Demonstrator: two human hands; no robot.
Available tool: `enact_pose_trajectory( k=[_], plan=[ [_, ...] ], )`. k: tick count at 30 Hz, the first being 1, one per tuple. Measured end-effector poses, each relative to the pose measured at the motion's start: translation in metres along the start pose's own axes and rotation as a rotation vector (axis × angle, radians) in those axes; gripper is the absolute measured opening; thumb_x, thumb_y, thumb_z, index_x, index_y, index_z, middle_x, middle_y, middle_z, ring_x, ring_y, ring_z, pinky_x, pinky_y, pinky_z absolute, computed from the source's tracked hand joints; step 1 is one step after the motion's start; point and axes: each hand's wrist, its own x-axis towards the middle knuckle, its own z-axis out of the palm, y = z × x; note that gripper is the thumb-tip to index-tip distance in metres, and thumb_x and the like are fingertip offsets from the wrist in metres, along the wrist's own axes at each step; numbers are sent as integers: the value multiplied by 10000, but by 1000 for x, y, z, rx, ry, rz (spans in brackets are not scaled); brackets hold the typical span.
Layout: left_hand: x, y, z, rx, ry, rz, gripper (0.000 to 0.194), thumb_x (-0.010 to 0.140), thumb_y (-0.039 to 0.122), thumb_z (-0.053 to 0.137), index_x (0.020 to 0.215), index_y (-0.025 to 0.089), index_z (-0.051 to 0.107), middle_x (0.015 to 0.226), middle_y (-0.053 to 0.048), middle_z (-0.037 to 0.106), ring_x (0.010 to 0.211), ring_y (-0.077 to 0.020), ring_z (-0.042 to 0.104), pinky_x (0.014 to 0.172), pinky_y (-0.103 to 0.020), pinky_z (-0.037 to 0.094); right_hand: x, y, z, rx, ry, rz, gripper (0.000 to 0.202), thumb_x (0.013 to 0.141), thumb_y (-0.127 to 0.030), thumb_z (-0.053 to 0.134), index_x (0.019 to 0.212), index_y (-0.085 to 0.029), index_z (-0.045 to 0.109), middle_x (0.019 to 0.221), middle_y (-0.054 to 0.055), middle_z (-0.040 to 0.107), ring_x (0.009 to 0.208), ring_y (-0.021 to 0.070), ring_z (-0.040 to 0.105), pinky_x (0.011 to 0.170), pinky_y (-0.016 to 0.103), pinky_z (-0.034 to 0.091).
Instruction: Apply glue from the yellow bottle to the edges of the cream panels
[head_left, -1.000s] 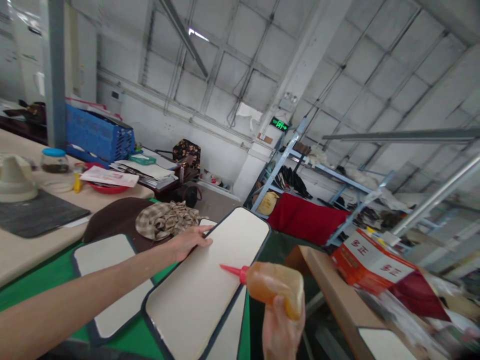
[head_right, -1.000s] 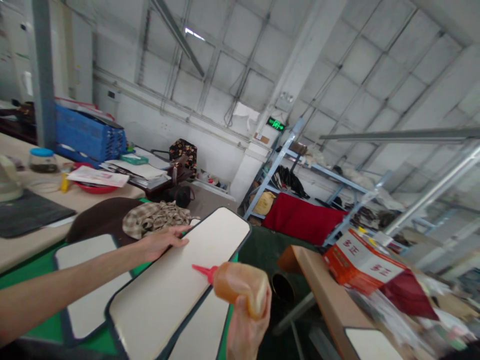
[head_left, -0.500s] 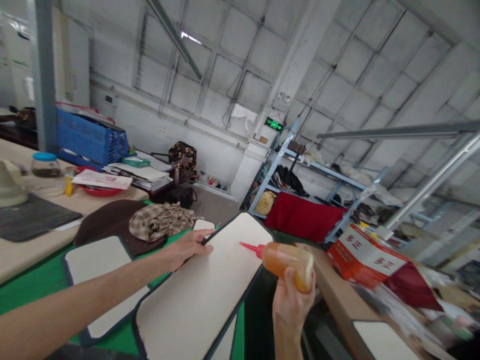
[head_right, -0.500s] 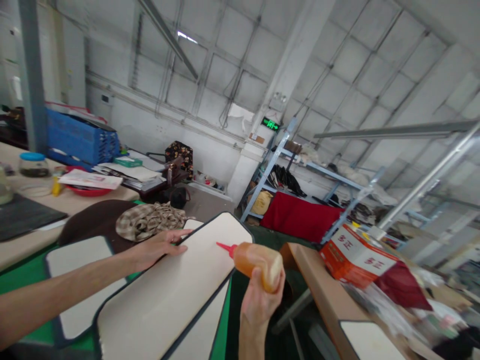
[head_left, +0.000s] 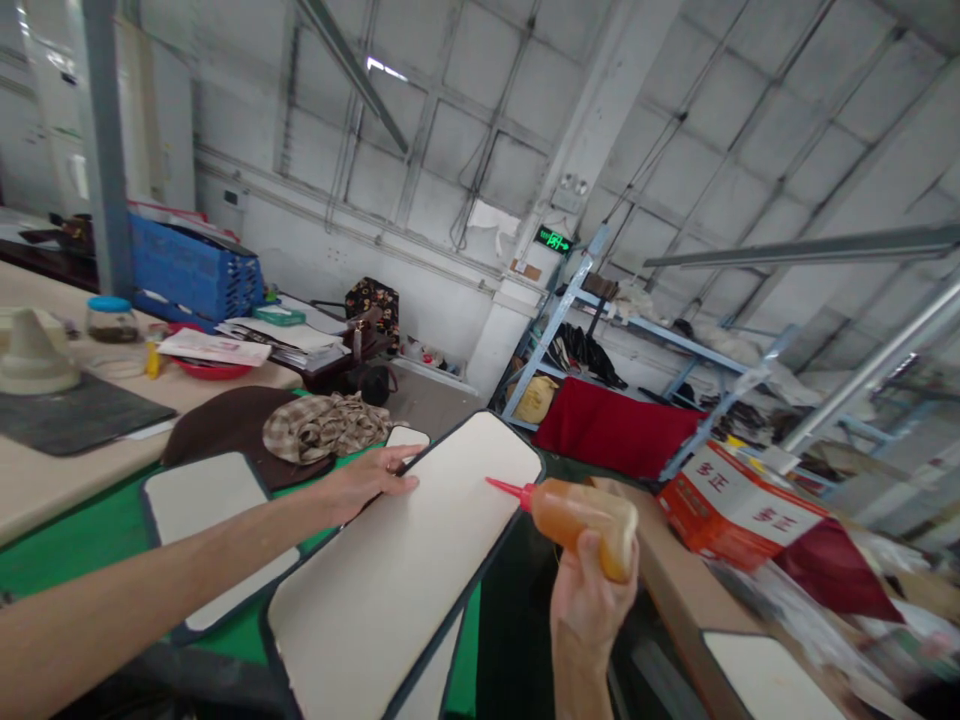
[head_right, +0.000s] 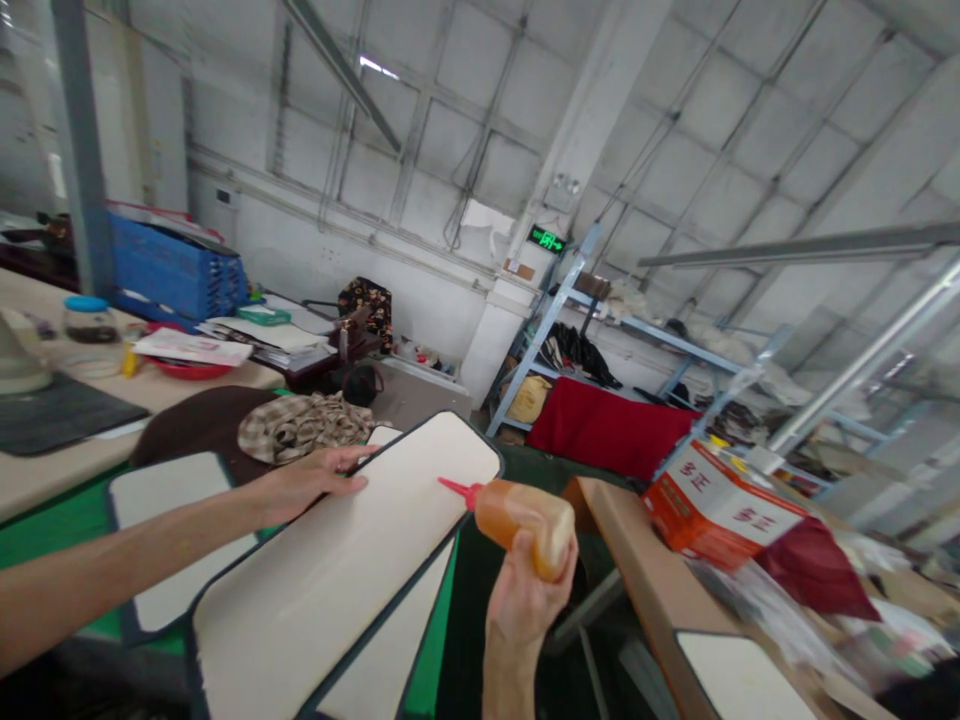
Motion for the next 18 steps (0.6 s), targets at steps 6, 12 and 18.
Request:
enact_pose_trajectory(
  k=[6,12,18],
  plan=[
    [6,3,-15,-47,123,55,887,443,172,944,1276,147,640,930,-85,783,726,-249,734,651,-298,589,-55,15,-19,6,-169,276,577,659,-437,845,1125,-212,589,1013,42,680,869,202,653,774,335,551],
    [6,22,-21,-64,179,61,817,575,92,883,1336,134,589,916,-70,779,727,-228,718,659,-295,589,-38,1,8,151,-88,268,505,681,-407,845,1080,-188,627,948,45,708,848,198,666,779,346,563],
    [30,54,-74,-38,343,273,760,708,47,773,1421,124,521,862,-23,767,720,-163,680,690,-255,558,-30,13,13,94,-149,264,443,718,-380,831,1076,-188,655,936,53,735,841,225,689,784,395,574]
  ],
)
